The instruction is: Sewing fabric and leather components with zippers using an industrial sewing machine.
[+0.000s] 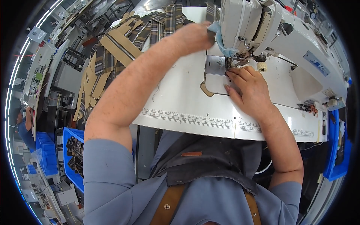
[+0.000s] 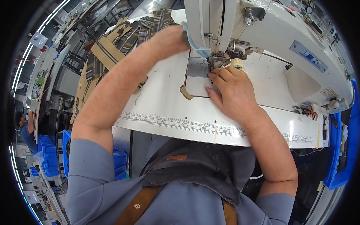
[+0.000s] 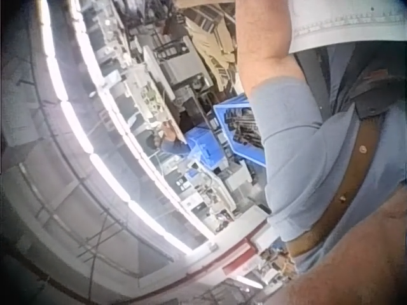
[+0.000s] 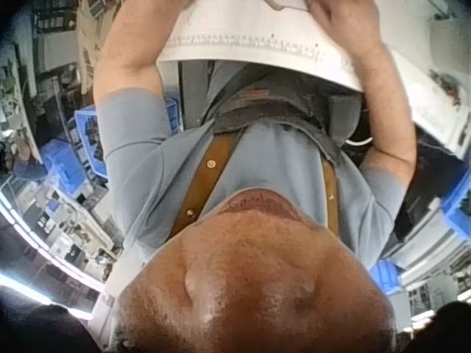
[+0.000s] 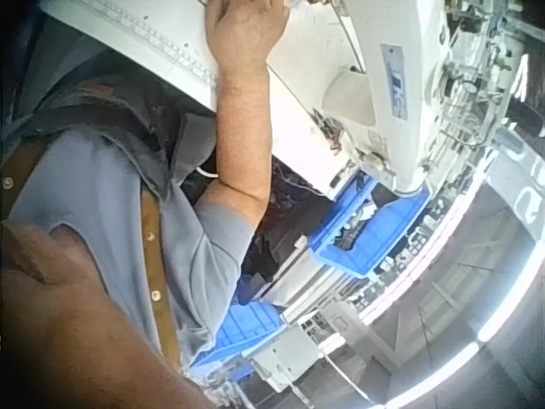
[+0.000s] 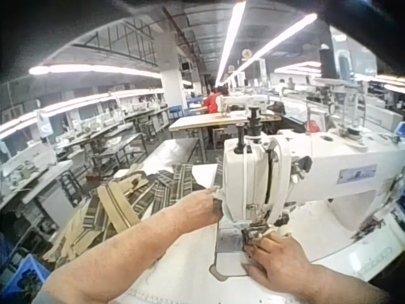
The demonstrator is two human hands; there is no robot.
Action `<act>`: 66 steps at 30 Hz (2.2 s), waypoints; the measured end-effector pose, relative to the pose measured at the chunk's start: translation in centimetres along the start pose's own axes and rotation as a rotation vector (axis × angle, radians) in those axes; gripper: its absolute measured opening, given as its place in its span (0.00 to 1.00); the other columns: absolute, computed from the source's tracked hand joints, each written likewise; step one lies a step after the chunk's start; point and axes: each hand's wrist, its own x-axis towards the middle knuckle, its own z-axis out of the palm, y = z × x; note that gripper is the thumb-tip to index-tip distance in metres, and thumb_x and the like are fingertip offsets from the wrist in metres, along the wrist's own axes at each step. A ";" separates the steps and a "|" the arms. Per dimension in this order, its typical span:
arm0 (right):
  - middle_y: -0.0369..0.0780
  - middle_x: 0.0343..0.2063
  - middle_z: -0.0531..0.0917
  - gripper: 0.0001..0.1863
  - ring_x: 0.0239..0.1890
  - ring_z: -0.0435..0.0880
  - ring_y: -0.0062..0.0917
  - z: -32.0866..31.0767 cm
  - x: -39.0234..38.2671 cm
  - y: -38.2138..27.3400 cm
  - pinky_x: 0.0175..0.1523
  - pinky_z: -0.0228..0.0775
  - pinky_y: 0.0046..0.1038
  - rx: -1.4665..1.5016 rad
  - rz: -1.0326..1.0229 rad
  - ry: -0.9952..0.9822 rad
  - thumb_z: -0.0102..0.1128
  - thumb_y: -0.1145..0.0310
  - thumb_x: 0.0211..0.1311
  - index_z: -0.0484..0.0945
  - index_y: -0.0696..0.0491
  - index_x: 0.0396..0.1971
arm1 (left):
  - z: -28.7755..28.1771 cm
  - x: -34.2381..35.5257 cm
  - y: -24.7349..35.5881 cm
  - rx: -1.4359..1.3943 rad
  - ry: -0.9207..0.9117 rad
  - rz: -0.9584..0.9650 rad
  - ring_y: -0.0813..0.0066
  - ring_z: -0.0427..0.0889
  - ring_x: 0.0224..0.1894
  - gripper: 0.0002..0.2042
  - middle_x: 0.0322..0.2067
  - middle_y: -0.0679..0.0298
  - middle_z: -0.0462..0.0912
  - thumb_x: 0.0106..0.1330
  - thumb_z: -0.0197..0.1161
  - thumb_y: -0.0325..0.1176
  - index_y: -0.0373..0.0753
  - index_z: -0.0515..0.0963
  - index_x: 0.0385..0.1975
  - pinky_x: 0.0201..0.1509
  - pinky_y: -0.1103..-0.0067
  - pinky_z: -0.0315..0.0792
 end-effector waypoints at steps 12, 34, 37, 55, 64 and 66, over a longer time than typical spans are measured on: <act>0.41 0.47 0.86 0.17 0.50 0.83 0.34 0.2 -0.2 0.6 0.55 0.76 0.36 -0.003 0.000 -0.019 0.70 0.65 0.60 0.86 0.58 0.46 | -1.0 -7.7 -2.3 -0.694 -0.233 -1.038 0.60 0.86 0.50 0.14 0.49 0.60 0.89 0.59 0.62 0.34 0.48 0.90 0.42 0.63 0.72 0.75; 0.42 0.51 0.84 0.25 0.53 0.83 0.38 0.4 -0.5 -0.5 0.57 0.78 0.38 0.134 -0.079 0.113 0.73 0.68 0.55 0.81 0.56 0.54 | -15.6 -11.7 14.5 -2.564 0.383 -1.412 0.78 0.89 0.43 0.11 0.43 0.60 0.89 0.73 0.67 0.32 0.34 0.82 0.49 0.49 0.78 0.84; 0.42 0.49 0.86 0.23 0.50 0.85 0.38 0.8 -0.2 -0.6 0.55 0.79 0.38 0.211 -0.188 0.118 0.74 0.71 0.52 0.83 0.56 0.51 | -17.0 -11.0 18.6 -2.802 0.213 -1.254 0.79 0.88 0.45 0.11 0.46 0.62 0.88 0.74 0.66 0.31 0.34 0.81 0.51 0.50 0.78 0.83; 0.41 0.40 0.88 0.14 0.46 0.87 0.33 2.2 -1.2 0.8 0.51 0.82 0.33 0.000 -0.173 0.062 0.63 0.72 0.57 0.87 0.58 0.43 | -5.8 -2.5 11.3 -0.957 0.172 -0.519 0.51 0.79 0.64 0.17 0.60 0.50 0.81 0.76 0.55 0.33 0.31 0.79 0.59 0.72 0.63 0.70; 0.41 0.42 0.88 0.14 0.48 0.87 0.33 2.4 -0.9 1.4 0.53 0.82 0.33 0.032 -0.148 0.059 0.64 0.72 0.57 0.86 0.57 0.43 | -5.0 -2.2 11.1 -0.868 0.161 -0.524 0.59 0.79 0.63 0.16 0.60 0.57 0.82 0.73 0.58 0.33 0.35 0.80 0.56 0.74 0.60 0.61; 0.41 0.42 0.88 0.14 0.48 0.86 0.33 2.4 -0.8 1.4 0.53 0.82 0.33 0.023 -0.148 0.063 0.64 0.72 0.57 0.86 0.57 0.43 | -4.8 -2.1 10.9 -0.866 0.170 -0.518 0.59 0.79 0.64 0.16 0.60 0.56 0.82 0.73 0.58 0.33 0.35 0.81 0.56 0.74 0.60 0.61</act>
